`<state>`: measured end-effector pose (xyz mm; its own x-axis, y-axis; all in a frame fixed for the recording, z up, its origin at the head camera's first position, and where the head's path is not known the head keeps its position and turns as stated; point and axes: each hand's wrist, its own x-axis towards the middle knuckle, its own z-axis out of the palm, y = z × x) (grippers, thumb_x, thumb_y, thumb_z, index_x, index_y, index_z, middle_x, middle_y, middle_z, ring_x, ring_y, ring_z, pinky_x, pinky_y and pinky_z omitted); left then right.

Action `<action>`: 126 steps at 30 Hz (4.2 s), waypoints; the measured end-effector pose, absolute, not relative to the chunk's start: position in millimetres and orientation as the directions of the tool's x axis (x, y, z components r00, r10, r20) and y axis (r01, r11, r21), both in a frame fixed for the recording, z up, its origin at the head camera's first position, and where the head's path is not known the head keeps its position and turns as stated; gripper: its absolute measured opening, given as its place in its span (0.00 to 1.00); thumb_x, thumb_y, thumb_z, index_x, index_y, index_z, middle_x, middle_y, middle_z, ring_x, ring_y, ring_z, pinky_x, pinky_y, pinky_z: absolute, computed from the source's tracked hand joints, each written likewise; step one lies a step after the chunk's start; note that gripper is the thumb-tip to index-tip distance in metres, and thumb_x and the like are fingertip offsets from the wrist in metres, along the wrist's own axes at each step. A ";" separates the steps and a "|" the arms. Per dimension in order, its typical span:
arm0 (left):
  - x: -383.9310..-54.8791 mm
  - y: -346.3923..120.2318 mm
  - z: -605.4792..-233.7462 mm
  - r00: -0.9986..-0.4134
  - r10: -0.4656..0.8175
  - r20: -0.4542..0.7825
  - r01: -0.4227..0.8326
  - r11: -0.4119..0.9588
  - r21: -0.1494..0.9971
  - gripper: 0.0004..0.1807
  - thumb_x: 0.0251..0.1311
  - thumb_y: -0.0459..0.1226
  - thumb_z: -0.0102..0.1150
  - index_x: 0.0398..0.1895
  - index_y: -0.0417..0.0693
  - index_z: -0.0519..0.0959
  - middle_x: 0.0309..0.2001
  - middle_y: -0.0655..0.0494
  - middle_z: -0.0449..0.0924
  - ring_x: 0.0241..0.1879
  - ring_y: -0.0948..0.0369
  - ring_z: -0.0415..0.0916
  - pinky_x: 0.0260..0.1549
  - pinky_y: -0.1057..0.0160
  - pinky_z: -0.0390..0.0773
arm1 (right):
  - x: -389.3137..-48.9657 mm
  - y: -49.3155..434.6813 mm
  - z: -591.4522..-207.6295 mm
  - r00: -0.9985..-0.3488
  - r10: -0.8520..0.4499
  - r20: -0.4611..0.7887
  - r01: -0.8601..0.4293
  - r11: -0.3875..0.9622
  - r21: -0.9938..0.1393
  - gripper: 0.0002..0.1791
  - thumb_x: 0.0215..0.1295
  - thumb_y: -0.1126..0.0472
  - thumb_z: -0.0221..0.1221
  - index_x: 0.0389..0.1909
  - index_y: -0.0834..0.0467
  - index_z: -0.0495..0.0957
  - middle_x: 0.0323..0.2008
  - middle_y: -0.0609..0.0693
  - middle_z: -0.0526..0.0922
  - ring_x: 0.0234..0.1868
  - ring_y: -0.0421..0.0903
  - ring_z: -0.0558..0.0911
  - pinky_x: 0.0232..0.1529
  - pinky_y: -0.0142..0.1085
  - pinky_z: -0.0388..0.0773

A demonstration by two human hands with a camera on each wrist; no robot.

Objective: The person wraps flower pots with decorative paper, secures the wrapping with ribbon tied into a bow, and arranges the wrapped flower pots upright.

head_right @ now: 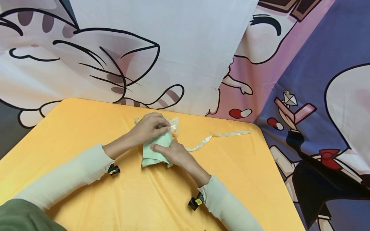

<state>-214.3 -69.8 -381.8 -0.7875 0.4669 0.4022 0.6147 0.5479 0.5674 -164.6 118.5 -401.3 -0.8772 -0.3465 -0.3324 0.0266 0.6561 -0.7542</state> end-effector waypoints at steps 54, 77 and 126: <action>-200.4 -103.5 -413.0 -0.757 0.393 -0.522 -0.413 0.331 0.848 0.36 0.68 0.66 0.74 0.58 0.45 0.87 0.43 0.50 0.96 0.38 0.57 0.95 0.41 0.55 0.95 | -163.5 120.8 -397.1 -0.893 -0.315 -0.321 0.002 0.710 -0.704 0.49 0.68 0.15 0.58 0.78 0.45 0.78 0.69 0.56 0.87 0.64 0.57 0.87 0.62 0.54 0.86; -200.2 -103.4 -412.7 -0.764 0.372 -0.527 -0.427 0.320 0.846 0.34 0.68 0.65 0.74 0.57 0.47 0.85 0.45 0.51 0.94 0.38 0.57 0.93 0.38 0.57 0.93 | -202.8 123.4 -389.1 -0.863 -0.370 0.343 -0.503 0.585 -0.636 0.12 0.86 0.54 0.64 0.54 0.58 0.89 0.44 0.54 0.88 0.51 0.54 0.85 0.56 0.53 0.86; -196.8 -108.9 -417.8 -0.777 0.350 -0.523 -0.444 0.284 0.850 0.40 0.65 0.66 0.77 0.65 0.47 0.82 0.47 0.50 0.95 0.41 0.57 0.94 0.40 0.57 0.94 | -211.3 255.9 -383.6 -0.677 -0.724 -0.134 -0.442 0.545 -0.712 0.11 0.84 0.63 0.62 0.55 0.54 0.93 0.37 0.50 0.92 0.38 0.38 0.82 0.45 0.32 0.80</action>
<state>-196.8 -108.9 -417.8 -0.7774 0.3500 -0.5227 -0.4437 0.2839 0.8500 -211.3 255.9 -383.6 -0.6765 -0.7241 -0.1341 -0.4422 0.5450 -0.7123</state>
